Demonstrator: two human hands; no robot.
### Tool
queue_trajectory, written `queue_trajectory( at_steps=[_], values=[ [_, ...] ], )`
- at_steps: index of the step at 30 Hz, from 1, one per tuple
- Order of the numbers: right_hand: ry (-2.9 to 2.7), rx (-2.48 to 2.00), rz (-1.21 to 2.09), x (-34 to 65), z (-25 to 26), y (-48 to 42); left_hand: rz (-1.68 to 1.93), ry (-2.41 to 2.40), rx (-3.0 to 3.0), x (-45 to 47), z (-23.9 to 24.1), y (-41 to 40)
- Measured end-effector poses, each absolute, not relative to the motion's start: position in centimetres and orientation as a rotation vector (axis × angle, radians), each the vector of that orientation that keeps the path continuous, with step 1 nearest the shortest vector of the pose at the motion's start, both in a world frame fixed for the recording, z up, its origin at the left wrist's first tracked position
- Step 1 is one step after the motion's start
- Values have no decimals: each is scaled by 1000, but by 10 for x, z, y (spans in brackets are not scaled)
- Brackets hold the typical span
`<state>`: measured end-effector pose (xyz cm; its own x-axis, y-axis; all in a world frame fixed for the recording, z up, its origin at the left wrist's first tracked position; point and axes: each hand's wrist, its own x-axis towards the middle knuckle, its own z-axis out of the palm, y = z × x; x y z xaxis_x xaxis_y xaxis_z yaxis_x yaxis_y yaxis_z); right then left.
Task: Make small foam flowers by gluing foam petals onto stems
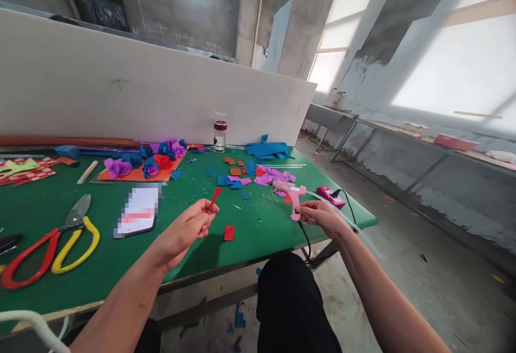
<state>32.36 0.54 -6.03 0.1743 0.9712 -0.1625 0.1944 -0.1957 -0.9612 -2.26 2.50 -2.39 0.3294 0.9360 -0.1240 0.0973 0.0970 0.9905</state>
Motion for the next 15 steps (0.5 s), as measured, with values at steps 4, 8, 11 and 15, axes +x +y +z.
queue_trajectory(
  at_steps=[4, 8, 11, 15],
  values=[
    [-1036, -1578, 1299, 330, -80, 22, 882, 1025, 1346, -31, -34, 32],
    [-1025, -1555, 1389, 330, -92, 38, 915, 992, 1324, -30, -40, 37],
    [-1046, -1563, 1411, 339, -89, 47, 962, 963, 1315, -29, -41, 39],
    [-1099, -1581, 1431, 353, -78, 47, 1039, 938, 1297, -30, -41, 41]
  ],
)
